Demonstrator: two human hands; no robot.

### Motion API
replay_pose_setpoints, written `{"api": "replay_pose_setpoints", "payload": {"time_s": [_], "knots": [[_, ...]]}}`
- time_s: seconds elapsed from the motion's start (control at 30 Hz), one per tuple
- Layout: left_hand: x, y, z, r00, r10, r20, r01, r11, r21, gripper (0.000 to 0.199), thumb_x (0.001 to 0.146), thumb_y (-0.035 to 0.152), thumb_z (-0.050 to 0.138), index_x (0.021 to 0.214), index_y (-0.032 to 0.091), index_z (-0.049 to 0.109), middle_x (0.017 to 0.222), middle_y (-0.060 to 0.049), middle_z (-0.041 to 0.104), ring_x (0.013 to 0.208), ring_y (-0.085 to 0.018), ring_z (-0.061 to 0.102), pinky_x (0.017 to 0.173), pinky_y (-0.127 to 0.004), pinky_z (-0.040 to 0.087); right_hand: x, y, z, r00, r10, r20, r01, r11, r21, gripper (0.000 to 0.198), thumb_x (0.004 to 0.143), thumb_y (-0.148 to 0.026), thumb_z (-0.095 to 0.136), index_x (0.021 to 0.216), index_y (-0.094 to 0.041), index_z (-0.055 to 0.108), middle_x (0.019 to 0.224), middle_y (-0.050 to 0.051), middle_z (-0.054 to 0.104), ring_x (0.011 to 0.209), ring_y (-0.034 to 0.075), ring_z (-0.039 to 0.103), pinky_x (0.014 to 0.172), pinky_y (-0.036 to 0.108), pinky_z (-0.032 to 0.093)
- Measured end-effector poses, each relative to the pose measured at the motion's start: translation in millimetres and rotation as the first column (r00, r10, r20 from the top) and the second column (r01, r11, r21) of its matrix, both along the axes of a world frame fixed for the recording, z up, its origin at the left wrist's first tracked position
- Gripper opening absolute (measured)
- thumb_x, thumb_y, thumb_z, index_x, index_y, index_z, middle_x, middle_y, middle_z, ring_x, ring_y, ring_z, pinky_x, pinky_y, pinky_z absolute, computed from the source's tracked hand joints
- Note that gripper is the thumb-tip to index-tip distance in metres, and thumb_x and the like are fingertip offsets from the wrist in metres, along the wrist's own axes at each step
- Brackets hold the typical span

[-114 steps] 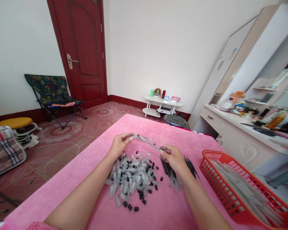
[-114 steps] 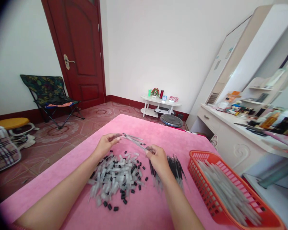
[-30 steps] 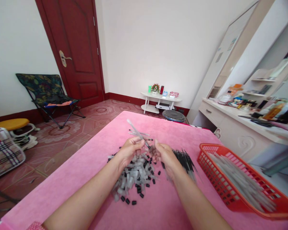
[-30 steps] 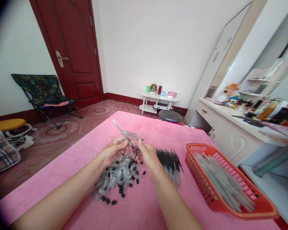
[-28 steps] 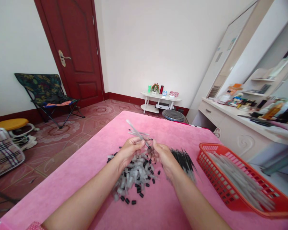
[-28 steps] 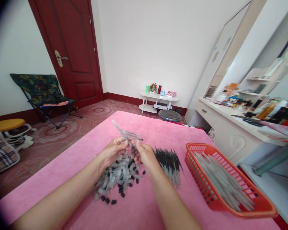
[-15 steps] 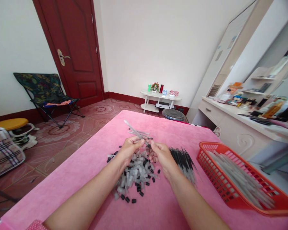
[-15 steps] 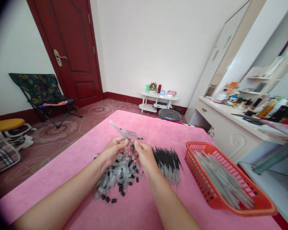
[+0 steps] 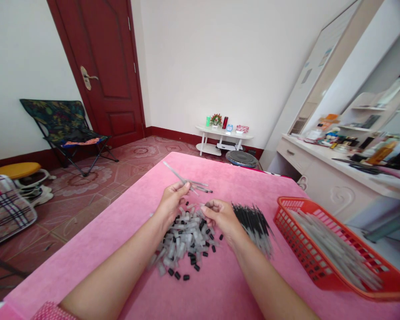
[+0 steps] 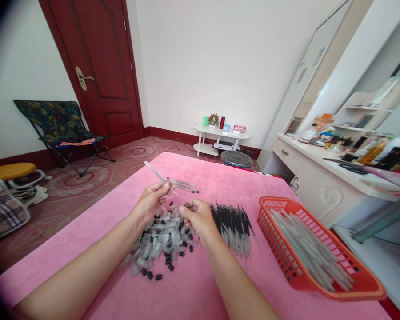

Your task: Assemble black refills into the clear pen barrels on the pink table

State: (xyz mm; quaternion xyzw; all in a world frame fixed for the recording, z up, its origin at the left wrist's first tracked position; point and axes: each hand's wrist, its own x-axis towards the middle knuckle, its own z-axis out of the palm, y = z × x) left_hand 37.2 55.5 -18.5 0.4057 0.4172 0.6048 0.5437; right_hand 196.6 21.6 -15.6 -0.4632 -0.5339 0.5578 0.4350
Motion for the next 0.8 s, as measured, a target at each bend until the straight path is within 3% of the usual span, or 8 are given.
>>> {"api": "replay_pose_setpoints", "payload": {"time_s": [0.13, 0.27, 0.43, 0.53, 0.67, 0.8], "knots": [[-7.2, 5.1, -2.7, 0.999, 0.04, 0.034, -0.04, 0.999, -0.011, 0.036, 0.061, 0.046, 0.07, 0.082, 0.018, 0.066, 0.085, -0.003, 0.066, 0.063, -0.008, 0.055, 0.048, -0.016, 0.032, -2.0, 1.0, -7.9, 0.997, 0.063, 0.053, -0.059, 0.996, -0.074, 0.017, 0.059, -0.027, 0.066, 0.068, -0.016, 0.057, 0.048, -0.005, 0.053, 0.041, 0.008, 0.048, 0.04, 0.02, 0.039], [-0.9, -1.2, 1.0, 0.996, 0.004, -0.089, -0.001, 0.999, 0.035, 0.032, 0.063, 0.043, 0.069, 0.078, 0.015, 0.066, 0.076, -0.003, 0.066, 0.062, -0.009, 0.054, 0.048, -0.017, 0.033, -6.1, -2.3, -6.8, 0.994, 0.085, 0.064, -0.083, 0.996, -0.03, 0.021, 0.061, -0.027, 0.065, 0.078, -0.016, 0.059, 0.059, -0.002, 0.058, 0.048, 0.011, 0.055, 0.046, 0.023, 0.044], [11.1, -11.8, 9.5, 0.979, -0.034, -0.203, 0.061, 0.99, 0.129, 0.029, 0.064, 0.041, 0.069, 0.073, 0.013, 0.066, 0.066, -0.002, 0.064, 0.055, -0.01, 0.052, 0.047, -0.02, 0.034, -10.5, -7.6, -6.0, 0.98, 0.095, 0.173, -0.118, 0.985, 0.127, 0.023, 0.071, -0.035, 0.059, 0.086, -0.018, 0.06, 0.075, 0.001, 0.062, 0.05, 0.013, 0.057, 0.044, 0.024, 0.042], [14.9, -13.9, 11.0, 0.974, -0.088, -0.208, 0.116, 0.985, 0.125, 0.029, 0.061, 0.039, 0.072, 0.07, 0.013, 0.065, 0.061, -0.001, 0.061, 0.051, -0.009, 0.05, 0.046, -0.02, 0.034, -7.8, -5.6, -6.9, 0.951, -0.021, 0.307, -0.08, 0.946, 0.313, 0.017, 0.077, -0.035, 0.053, 0.075, -0.02, 0.061, 0.062, -0.002, 0.057, 0.048, 0.011, 0.051, 0.044, 0.022, 0.035], [10.9, -11.1, 11.2, 0.978, -0.042, -0.204, 0.069, 0.989, 0.127, 0.03, 0.062, 0.041, 0.07, 0.071, 0.012, 0.065, 0.059, -0.001, 0.06, 0.049, -0.008, 0.047, 0.045, -0.019, 0.032, 14.2, 1.8, 5.8, 0.81, -0.144, 0.569, -0.153, 0.884, 0.442, 0.029, 0.075, -0.03, 0.053, 0.049, -0.018, 0.051, 0.046, -0.004, 0.042, 0.045, 0.009, 0.04, 0.045, 0.021, 0.025], [-0.4, -4.9, 10.6, 0.981, 0.095, -0.171, -0.073, 0.989, 0.128, 0.033, 0.064, 0.043, 0.068, 0.074, 0.012, 0.066, 0.069, -0.004, 0.062, 0.056, -0.008, 0.046, 0.045, -0.016, 0.031, 53.8, 5.0, 36.4, 0.567, -0.133, 0.813, -0.278, 0.898, 0.341, 0.035, 0.071, -0.031, 0.059, 0.041, -0.016, 0.046, 0.042, -0.003, 0.039, 0.043, 0.008, 0.036, 0.045, 0.022, 0.02]]}}
